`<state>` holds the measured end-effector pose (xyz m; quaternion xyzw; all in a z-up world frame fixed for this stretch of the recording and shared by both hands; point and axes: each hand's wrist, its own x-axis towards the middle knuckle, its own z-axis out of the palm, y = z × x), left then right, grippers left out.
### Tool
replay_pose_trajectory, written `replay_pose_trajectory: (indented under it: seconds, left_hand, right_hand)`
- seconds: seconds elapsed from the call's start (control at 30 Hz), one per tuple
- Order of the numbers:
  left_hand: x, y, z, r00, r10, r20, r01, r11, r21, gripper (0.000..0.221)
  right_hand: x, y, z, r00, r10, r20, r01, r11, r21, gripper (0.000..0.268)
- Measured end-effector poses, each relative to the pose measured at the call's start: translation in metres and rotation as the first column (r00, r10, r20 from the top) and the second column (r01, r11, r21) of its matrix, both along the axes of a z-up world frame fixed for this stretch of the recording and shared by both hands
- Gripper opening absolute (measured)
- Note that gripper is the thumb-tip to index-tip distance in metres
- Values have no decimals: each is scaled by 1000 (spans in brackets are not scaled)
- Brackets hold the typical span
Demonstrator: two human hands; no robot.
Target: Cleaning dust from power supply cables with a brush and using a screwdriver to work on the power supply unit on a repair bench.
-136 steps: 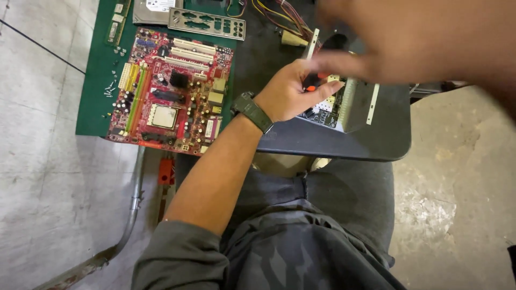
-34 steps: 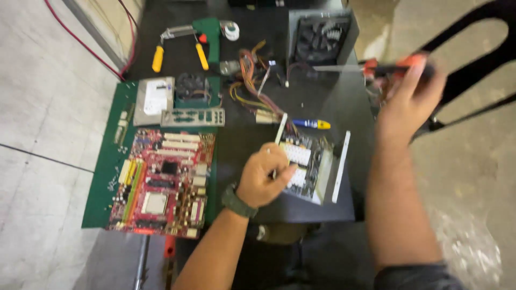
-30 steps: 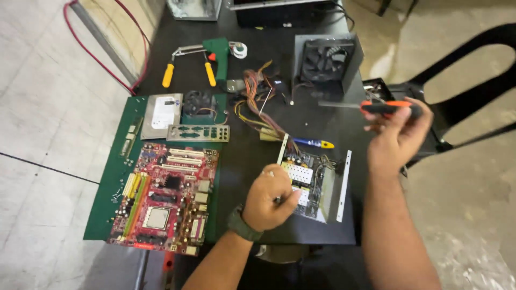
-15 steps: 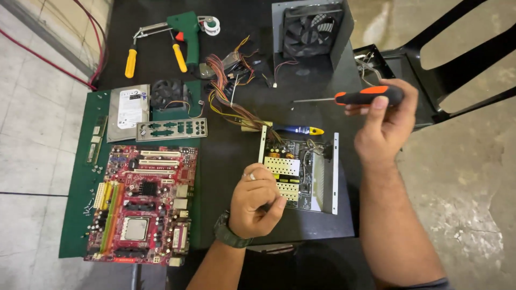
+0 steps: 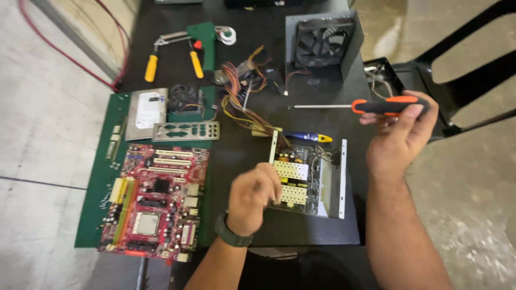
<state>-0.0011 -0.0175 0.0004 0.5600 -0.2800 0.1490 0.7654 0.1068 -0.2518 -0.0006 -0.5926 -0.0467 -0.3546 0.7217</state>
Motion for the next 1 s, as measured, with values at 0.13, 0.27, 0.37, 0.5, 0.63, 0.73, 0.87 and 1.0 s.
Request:
replay_pose_trajectory:
  seconds: [0.13, 0.27, 0.37, 0.5, 0.63, 0.73, 0.87, 1.0]
  left_hand:
    - [22, 2, 18, 927, 353, -127, -311, 913, 262, 20]
    - [50, -5, 16, 796, 605, -12, -506, 676, 536, 43]
    - [63, -8, 9, 790, 612, -38, -463, 636, 617, 61]
    - [68, -8, 4, 797, 601, -58, -472, 681, 560, 36]
    - [64, -5, 6, 820, 572, -31, -451, 677, 582, 29]
    - [66, -4, 0, 802, 596, 41, -490, 617, 616, 35]
    - [62, -4, 3, 735, 626, 260, -608, 440, 661, 31]
    - [58, 0, 10, 697, 610, 377, -639, 292, 711, 25]
  right_hand:
    - [7, -3, -7, 996, 79, -41, -65, 963, 262, 35]
    - [9, 1, -1, 973, 145, -181, -53, 900, 433, 44]
    - [10, 0, -5, 960, 227, -165, -123, 869, 479, 44]
    - [11, -1, -11, 948, 282, -145, -188, 867, 461, 42]
    - [15, -1, -17, 945, 287, -157, -189, 871, 452, 42]
    - [15, 0, -16, 943, 289, -166, -183, 865, 468, 42]
    - [14, 0, -13, 944, 291, -157, -194, 871, 451, 43]
    - [11, 1, -9, 948, 261, -184, -168, 897, 409, 43]
